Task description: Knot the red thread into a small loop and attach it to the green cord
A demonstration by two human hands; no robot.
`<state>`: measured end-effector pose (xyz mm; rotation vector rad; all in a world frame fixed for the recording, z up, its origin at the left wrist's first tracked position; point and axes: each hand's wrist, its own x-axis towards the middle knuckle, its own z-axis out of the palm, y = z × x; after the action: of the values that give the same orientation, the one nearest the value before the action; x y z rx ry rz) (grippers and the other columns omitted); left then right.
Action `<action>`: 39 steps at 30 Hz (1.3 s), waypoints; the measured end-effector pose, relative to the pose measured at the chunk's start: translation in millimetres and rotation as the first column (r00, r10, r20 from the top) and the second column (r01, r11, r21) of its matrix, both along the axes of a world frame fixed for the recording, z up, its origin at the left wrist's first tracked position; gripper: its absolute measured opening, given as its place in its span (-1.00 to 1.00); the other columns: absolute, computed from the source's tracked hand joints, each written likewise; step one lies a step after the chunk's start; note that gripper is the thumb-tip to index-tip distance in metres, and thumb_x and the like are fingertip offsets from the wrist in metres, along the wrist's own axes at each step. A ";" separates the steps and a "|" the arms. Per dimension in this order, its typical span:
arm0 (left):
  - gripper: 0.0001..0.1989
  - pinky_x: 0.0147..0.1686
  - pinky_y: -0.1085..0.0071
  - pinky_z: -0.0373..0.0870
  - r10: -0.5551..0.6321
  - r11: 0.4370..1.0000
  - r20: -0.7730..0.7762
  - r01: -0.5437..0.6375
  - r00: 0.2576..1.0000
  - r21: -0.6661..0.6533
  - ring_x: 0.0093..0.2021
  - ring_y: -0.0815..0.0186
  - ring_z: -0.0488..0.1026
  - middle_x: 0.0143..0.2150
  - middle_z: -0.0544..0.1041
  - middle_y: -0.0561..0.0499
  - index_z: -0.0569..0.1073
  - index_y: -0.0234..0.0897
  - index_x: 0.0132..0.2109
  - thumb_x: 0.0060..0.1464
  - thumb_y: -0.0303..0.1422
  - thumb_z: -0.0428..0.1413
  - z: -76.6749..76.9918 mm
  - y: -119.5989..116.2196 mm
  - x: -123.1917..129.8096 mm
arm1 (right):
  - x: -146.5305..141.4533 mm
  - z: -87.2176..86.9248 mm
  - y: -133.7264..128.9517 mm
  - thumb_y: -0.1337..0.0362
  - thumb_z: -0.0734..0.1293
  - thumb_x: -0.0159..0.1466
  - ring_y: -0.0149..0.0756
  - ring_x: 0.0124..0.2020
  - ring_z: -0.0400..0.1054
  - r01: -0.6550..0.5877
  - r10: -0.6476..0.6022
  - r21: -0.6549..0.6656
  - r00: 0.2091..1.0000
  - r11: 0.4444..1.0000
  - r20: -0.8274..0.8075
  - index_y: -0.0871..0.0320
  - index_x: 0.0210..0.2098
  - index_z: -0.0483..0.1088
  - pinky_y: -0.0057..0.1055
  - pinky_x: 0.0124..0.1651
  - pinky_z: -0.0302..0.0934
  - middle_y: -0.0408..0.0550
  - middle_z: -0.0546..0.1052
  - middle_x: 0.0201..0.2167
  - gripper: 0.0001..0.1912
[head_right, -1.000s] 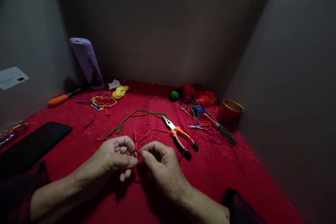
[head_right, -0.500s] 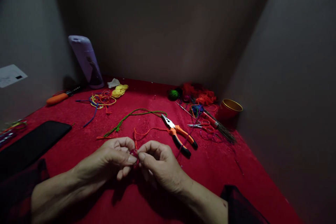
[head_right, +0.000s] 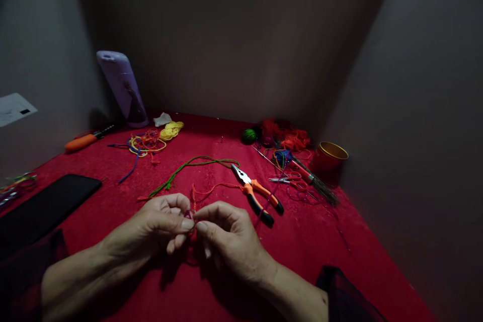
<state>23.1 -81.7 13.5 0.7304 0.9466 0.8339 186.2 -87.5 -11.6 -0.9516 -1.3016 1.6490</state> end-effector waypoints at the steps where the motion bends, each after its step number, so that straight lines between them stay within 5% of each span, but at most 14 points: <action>1: -0.79 -0.74 0.64 0.19 0.001 1.000 -0.002 -0.001 1.000 -0.001 -0.74 0.49 0.30 -0.72 0.39 0.12 0.29 -0.33 -0.42 -0.24 -0.60 0.16 -0.4 0.0 -0.1 | 0.4 -0.7 -0.4 0.20 0.35 0.14 -0.56 -0.71 0.14 0.002 -0.002 0.011 1.000 1.000 0.020 0.23 -0.36 0.36 -0.62 -0.66 0.02 -0.24 0.35 -0.67 -0.80; 12: -0.84 -0.64 0.60 0.28 0.021 1.000 -0.006 -0.021 1.000 -0.014 -0.69 0.45 0.39 -0.64 0.50 -0.04 0.31 -0.38 -0.37 -0.13 -0.60 0.14 -0.9 3.2 0.1 | 3.3 -1.7 -1.6 0.19 0.29 0.21 -0.59 -0.72 0.07 0.005 -0.008 0.031 0.996 1.000 0.089 0.21 -0.44 0.27 -0.65 -0.68 -0.04 -0.28 0.27 -0.69 -0.79; 19: -0.68 -0.63 0.58 0.31 0.010 0.999 -0.014 -0.009 1.000 0.032 -0.67 0.46 0.39 -0.63 0.43 0.10 0.32 -0.42 -0.21 -0.16 -0.58 0.20 -4.7 1.3 0.4 | 2.0 -0.8 -0.3 0.26 0.31 0.18 -0.60 -0.73 0.05 0.037 -0.044 0.057 0.990 0.998 0.131 0.22 -0.49 0.27 -0.64 -0.68 -0.06 -0.29 0.26 -0.72 -0.81; 32: -0.65 -0.60 0.49 0.39 -0.029 0.993 -0.125 0.043 0.992 0.111 -0.60 0.38 0.44 -0.54 0.44 0.09 0.31 -0.38 -0.20 -0.20 -0.58 0.20 -5.0 2.4 0.4 | 2.8 -0.1 -2.0 0.28 0.29 0.17 -0.59 -0.72 0.07 0.051 -0.079 0.124 0.969 0.991 0.235 0.22 -0.50 0.29 -0.63 -0.67 -0.05 -0.25 0.29 -0.70 -0.84; 39: -0.64 -0.64 0.46 0.36 0.074 0.982 -0.239 -0.028 0.968 0.189 -0.64 0.40 0.41 -0.53 0.41 0.15 0.25 -0.32 -0.22 -0.22 -0.53 0.19 3.0 0.4 3.6 | 0.8 -0.8 -4.6 0.32 0.24 0.20 -0.53 -0.67 0.14 0.020 -0.080 0.219 0.959 0.976 0.271 0.21 -0.48 0.32 -0.57 -0.60 0.05 -0.23 0.31 -0.68 -0.85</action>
<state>26.7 -81.2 16.5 0.9899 1.1227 0.8985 187.0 -92.1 -12.4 -1.1027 -1.5939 1.3360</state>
